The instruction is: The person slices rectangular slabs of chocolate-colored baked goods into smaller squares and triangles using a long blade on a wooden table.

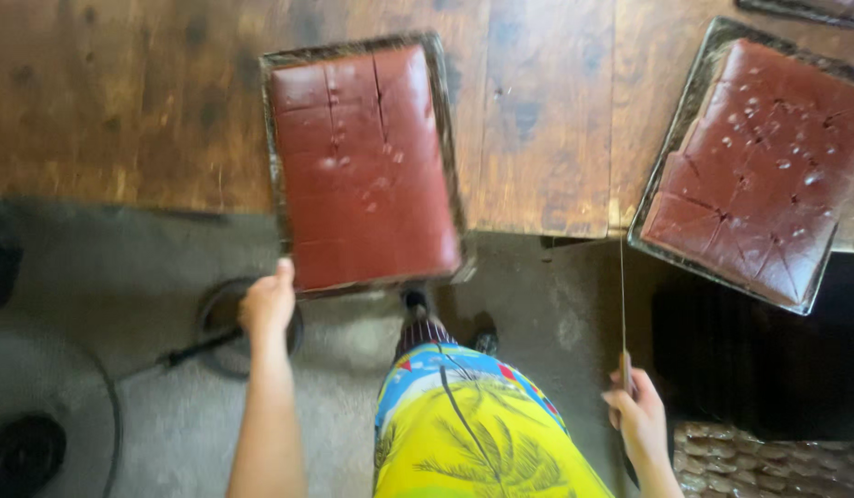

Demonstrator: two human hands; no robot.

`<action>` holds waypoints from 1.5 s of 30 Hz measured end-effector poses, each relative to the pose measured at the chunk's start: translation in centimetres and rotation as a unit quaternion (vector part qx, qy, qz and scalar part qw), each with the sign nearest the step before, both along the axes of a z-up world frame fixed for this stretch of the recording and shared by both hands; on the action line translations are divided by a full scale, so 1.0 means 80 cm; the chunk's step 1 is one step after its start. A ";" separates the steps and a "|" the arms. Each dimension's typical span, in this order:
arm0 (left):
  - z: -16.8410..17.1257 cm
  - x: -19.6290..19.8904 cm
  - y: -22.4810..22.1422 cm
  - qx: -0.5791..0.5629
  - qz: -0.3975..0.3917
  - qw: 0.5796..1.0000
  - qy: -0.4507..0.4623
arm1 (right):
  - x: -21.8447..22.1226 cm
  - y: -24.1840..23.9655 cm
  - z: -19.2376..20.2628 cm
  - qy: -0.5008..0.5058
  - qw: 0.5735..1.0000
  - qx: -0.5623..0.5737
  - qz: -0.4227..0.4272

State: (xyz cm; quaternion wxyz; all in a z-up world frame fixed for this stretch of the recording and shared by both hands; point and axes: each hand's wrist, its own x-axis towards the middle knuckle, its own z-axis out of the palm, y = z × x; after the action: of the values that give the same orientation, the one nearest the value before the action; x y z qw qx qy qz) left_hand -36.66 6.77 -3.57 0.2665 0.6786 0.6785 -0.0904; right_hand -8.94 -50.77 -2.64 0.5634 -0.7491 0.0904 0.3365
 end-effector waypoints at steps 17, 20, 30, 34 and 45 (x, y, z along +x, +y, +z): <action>-0.065 0.212 -0.264 -0.442 0.284 0.699 -0.485 | -0.037 0.145 0.019 0.184 0.965 0.120 0.142; -0.056 0.214 -0.262 -0.457 0.253 0.707 -0.476 | -0.045 0.157 0.026 0.208 0.965 0.096 0.126; -0.039 0.208 -0.248 -0.479 0.164 0.747 -0.430 | -0.038 0.167 0.032 0.207 0.966 0.050 0.145; -0.029 0.213 -0.248 -0.485 0.148 0.767 -0.393 | -0.038 0.157 0.031 0.197 0.965 0.050 0.167; -0.063 0.264 -0.233 -0.327 0.129 0.834 -0.424 | -0.043 0.157 0.018 0.137 0.965 -0.065 0.215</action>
State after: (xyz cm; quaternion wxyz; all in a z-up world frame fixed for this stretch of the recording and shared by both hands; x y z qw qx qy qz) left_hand -15.52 -11.84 -8.61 0.7440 0.4297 0.5111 0.0246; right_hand -12.38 -38.18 -1.23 0.4104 -0.7326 0.0245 0.5424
